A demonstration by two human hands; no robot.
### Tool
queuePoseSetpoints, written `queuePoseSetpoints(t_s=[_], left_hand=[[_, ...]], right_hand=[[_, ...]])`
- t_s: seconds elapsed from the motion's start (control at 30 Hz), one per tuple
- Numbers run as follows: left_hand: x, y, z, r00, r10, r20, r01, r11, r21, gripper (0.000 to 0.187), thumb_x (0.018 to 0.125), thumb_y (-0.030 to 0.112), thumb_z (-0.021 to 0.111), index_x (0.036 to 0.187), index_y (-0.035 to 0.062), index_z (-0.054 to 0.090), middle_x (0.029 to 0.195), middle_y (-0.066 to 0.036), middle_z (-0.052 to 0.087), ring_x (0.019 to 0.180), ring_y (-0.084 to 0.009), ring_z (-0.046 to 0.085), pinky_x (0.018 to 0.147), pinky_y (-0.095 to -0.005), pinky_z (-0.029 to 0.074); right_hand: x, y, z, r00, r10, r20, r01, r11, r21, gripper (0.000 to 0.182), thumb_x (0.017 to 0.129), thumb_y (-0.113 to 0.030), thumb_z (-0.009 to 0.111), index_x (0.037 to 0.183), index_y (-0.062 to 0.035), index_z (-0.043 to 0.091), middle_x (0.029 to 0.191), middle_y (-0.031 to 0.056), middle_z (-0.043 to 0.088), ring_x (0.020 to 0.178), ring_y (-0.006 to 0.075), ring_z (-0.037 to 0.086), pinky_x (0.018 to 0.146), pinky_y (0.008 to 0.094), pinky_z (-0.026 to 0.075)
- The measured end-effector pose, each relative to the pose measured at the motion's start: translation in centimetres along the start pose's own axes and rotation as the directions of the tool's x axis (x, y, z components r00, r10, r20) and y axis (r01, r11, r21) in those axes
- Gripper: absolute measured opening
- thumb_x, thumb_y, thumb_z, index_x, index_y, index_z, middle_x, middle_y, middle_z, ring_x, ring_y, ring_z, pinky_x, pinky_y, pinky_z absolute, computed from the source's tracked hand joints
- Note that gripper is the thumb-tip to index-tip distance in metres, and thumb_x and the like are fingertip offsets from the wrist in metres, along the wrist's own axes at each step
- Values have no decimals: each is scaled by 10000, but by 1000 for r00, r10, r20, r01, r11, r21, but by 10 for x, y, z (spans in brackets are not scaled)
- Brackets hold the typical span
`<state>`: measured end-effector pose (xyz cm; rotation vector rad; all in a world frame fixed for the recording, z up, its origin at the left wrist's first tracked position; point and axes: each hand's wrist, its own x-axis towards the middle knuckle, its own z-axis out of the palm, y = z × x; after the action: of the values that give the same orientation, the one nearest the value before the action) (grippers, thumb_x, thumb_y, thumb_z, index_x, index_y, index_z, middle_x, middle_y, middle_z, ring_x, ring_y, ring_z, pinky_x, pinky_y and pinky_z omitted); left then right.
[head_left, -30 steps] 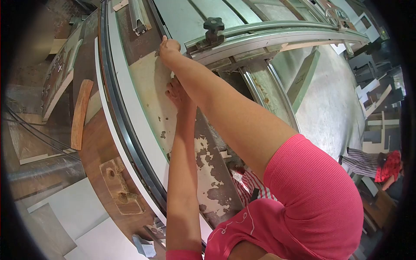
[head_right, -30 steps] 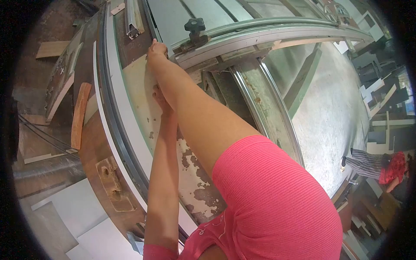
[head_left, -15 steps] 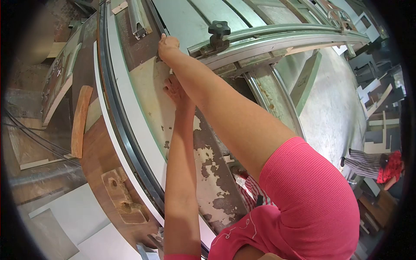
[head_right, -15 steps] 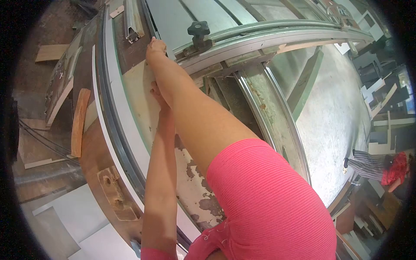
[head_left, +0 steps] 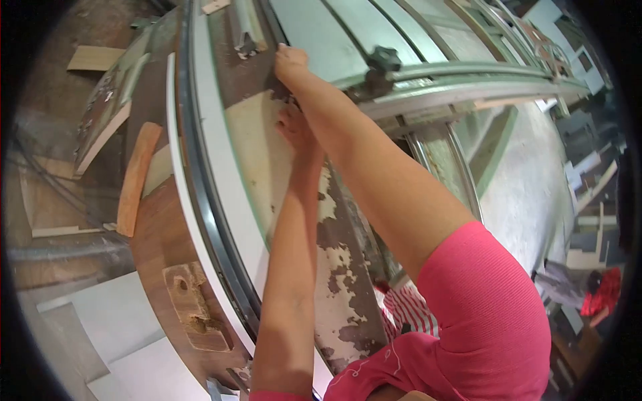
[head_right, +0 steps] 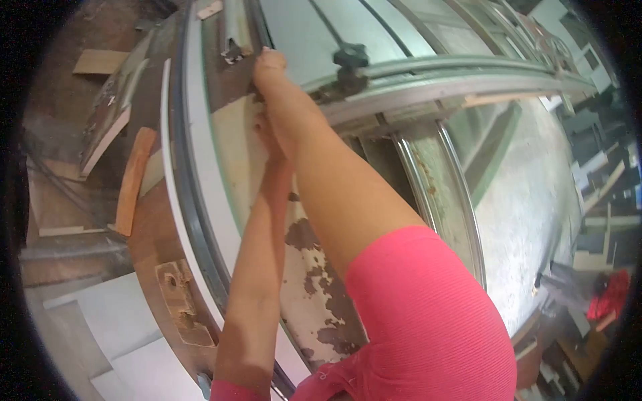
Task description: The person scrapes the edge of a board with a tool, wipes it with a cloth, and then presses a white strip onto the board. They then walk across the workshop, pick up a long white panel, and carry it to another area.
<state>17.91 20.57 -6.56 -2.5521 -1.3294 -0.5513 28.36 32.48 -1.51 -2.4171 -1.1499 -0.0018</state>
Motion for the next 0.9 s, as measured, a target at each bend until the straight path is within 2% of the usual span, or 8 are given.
queuePoseSetpoints(t_s=[0.1,0.2,0.37,0.5,0.57,0.67,0.73,0.9], left_hand=[[8,-1,-4,994,1,-106,-13,994,-110,423,724,400,543,1030,109,520,1006,-101,449,970,-291,367,763,-407,287],[15,-1,-6,995,22,-98,-42,976,-213,424,728,391,543,1031,96,519,1006,-112,433,977,-297,361,777,-418,283],[25,-2,-12,991,14,133,18,971,-240,422,733,373,547,1037,83,506,1033,-118,398,979,-292,349,790,-427,274],[30,-1,-1,999,-36,-2,34,972,-233,409,737,372,546,1023,81,511,1014,-112,408,974,-290,357,797,-432,271],[31,-3,-1,998,-31,63,46,969,-241,417,741,372,545,1041,85,502,1012,-116,420,971,-286,371,807,-433,281],[37,-5,-4,980,-10,199,62,965,-256,425,745,376,542,1060,97,490,1001,-122,439,967,-291,394,801,-433,303],[39,-7,-5,986,-13,167,50,974,-221,429,743,378,544,1067,103,486,999,-123,446,965,-294,404,797,-432,313],[43,-7,-6,987,-14,163,44,982,-186,432,738,380,551,1071,113,485,982,-119,467,941,-298,436,784,-428,336]], right_hand=[[8,-3,-7,987,151,63,-159,973,165,520,932,-324,205,898,-23,627,959,170,612,880,314,594,763,380,466],[27,-2,6,975,180,127,-193,976,98,529,932,-329,194,912,-25,626,960,165,613,902,313,588,784,373,458],[34,-2,9,982,151,116,-162,982,96,521,934,-324,189,940,-34,622,984,160,608,920,310,585,804,364,453],[36,-2,7,990,121,75,-127,989,75,527,927,-355,204,939,-34,623,990,156,607,925,311,583,813,369,446],[39,-3,7,993,87,78,-88,996,10,532,924,-366,211,935,-32,624,991,153,607,927,312,581,817,371,443],[39,-5,-1,979,183,91,-196,968,156,540,919,-383,221,926,-27,627,984,147,610,925,317,580,823,373,438],[40,-7,-7,980,60,192,-39,993,-114,301,913,-151,353,1163,-58,492,1073,87,592,927,224,602,682,325,508],[42,-8,-13,979,87,183,-77,995,-63,309,923,-169,332,1163,-69,497,1080,79,590,944,227,595,691,334,507]])
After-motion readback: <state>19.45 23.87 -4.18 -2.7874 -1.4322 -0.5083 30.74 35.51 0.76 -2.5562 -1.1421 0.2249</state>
